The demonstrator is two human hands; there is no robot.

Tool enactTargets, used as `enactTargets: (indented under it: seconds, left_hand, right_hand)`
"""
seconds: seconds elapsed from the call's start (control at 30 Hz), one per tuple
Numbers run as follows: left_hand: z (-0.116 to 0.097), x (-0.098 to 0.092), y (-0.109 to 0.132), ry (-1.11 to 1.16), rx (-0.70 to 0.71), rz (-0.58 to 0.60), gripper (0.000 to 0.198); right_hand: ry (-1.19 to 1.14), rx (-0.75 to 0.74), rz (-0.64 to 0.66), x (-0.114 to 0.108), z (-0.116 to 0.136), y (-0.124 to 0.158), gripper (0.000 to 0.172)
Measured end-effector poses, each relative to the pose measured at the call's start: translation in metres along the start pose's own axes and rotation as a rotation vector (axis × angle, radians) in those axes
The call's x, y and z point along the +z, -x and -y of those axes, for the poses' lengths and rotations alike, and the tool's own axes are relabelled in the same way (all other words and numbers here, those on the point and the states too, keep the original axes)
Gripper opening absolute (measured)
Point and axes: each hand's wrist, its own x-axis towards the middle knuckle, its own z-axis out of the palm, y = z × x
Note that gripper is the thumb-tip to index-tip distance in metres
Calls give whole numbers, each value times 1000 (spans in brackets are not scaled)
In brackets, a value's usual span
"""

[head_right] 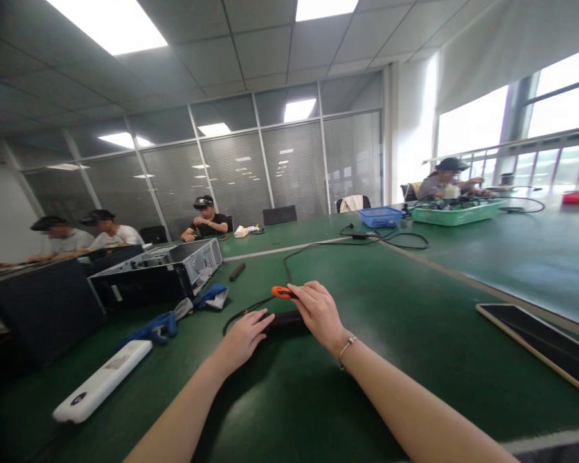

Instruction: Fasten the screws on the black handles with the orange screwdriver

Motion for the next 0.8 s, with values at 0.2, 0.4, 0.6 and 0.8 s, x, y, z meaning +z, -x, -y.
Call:
enactTargets:
  seconds: [0.2,0.4,0.6,0.8]
  left_hand:
    - [0,-4,3,-9,86,-1,44]
    - [2,-6,4,51,91,-11,39]
    - [6,-5,4,148,56,-29,42]
    - [7,-4,5,147,64,-22,40]
  right_hand:
    - [-490,333,-149,15,25,-16,65]
    - [-671,365,-202,40,39,-29,70]
    - [-465,232,-128,56,37,-11,53]
    - [-455,250,-143,49,40,-7,52]
